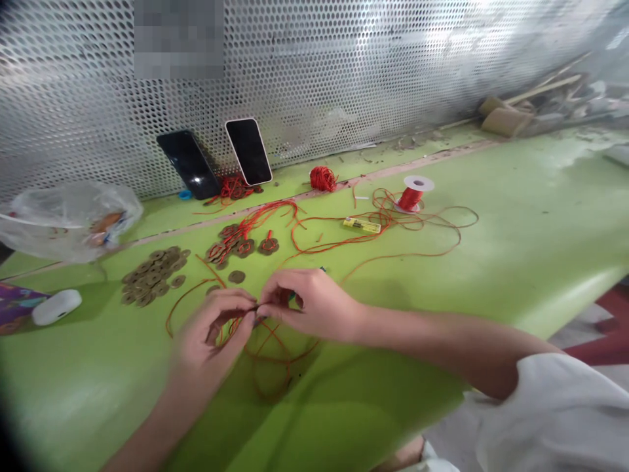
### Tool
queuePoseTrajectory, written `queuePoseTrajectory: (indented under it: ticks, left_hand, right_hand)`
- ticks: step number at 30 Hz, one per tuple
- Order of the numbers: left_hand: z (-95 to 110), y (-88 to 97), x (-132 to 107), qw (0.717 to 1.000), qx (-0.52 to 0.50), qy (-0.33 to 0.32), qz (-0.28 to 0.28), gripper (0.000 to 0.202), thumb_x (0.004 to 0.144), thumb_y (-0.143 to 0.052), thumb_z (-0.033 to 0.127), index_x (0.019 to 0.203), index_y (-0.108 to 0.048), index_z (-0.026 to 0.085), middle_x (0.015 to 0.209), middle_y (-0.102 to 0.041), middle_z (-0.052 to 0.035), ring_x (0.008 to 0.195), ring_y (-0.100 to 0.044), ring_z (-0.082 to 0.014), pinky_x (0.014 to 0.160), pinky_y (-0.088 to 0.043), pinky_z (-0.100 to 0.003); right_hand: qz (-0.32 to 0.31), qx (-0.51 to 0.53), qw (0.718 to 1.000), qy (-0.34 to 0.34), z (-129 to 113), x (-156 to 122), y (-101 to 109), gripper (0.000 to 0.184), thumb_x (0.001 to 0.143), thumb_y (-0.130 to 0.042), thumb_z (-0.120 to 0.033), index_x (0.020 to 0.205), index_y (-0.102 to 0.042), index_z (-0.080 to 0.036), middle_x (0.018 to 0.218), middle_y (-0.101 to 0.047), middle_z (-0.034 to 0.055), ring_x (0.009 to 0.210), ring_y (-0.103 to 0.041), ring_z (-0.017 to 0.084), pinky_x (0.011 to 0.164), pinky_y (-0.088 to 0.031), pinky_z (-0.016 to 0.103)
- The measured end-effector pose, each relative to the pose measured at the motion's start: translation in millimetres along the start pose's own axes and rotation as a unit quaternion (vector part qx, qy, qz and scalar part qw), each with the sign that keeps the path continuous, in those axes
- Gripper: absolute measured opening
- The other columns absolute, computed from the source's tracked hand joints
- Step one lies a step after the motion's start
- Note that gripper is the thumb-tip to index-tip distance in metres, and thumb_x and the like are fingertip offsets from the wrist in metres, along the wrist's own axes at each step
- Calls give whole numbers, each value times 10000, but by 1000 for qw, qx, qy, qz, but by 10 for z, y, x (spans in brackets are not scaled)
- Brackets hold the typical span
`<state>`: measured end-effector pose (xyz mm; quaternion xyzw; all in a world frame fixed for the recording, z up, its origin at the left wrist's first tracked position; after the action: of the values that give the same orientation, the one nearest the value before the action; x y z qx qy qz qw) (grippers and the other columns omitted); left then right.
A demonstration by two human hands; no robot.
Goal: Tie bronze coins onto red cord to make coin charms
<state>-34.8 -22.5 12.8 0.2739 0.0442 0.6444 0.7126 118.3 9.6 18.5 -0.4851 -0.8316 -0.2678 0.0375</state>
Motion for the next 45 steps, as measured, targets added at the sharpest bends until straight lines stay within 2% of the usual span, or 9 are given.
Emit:
queuePoseTrajectory:
  ticks: [5,9,15,20,24,34,38,42,45]
  left_hand:
    - [-29,-103,-31,993,-22,78,-81,206,896,-531,318,1075,-586,232,968,-665,-63,894,-654,-190,790,-545,-303]
    - [9,-236,-67,979,10,86,-184,195,910,-486,366,899,-633,239,875,-692,-40,849,-662,-189,614,-521,-238]
    - [24,-164,-24,983,29,76,-164,243,932,-431,354,864,-624,224,767,-656,3,670,-592,-134,624,-471,-225]
    - [-95,-41,30,983,41,126,-127,302,930,-412,436,902,-609,209,763,-629,6,605,-534,-121,574,-429,-224]
    - [-109,11,60,984,60,133,-105,306,926,-408,444,888,-602,211,685,-580,30,550,-478,-110,505,-360,-212]
    - [-134,-33,65,979,71,126,-146,307,933,-402,441,901,-610,216,683,-591,28,547,-452,-113,489,-323,-223]
    - [-117,-61,68,980,62,102,-160,282,933,-422,419,895,-621,224,855,-668,3,690,-548,-129,565,-393,-227]
    - [-108,-39,59,983,53,79,-155,263,941,-431,395,934,-636,230,801,-649,13,663,-555,-116,586,-421,-227]
    - [-66,-68,40,978,44,28,-200,250,957,-420,326,1007,-653,249,821,-658,19,748,-602,-112,703,-448,-238]
  right_hand:
    - [60,46,997,-15,-9,29,159,156,878,-599,-300,829,-572,-154,746,-615,15,643,-577,79,566,-462,186]
    - [120,140,983,-26,-5,83,345,232,864,-623,-373,852,-532,-159,626,-536,-32,511,-543,61,457,-421,170]
    - [238,205,949,-11,106,161,742,243,825,-669,-405,830,-547,-195,677,-540,-34,451,-452,32,395,-365,166]
    - [309,266,912,-39,243,177,1032,230,764,-730,-383,791,-561,-230,834,-609,-20,709,-604,82,509,-457,166]
    - [294,321,897,-81,345,189,1055,181,789,-692,-361,782,-564,-235,973,-655,-18,881,-652,115,587,-505,186]
    - [238,438,855,-145,389,234,922,118,838,-617,-279,780,-553,-199,652,-569,-48,606,-594,50,609,-524,149]
    - [223,440,852,-172,275,216,883,133,852,-594,-297,765,-536,-214,609,-513,-50,548,-548,64,555,-504,180]
    - [219,438,854,-174,209,195,912,176,876,-535,-305,723,-505,-222,582,-452,-53,533,-514,66,538,-478,183]
    - [195,414,870,-183,196,184,914,169,861,-548,-341,741,-503,-231,590,-444,-51,543,-514,79,554,-495,205]
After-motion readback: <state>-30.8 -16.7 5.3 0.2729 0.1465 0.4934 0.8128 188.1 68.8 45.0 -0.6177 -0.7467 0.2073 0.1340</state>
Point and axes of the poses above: each hand's wrist, its own x-axis towards the middle knuckle, its own y-axis out of the back of the hand, z = x × y, the point moved 5 cm from there along x, towards the middle knuckle
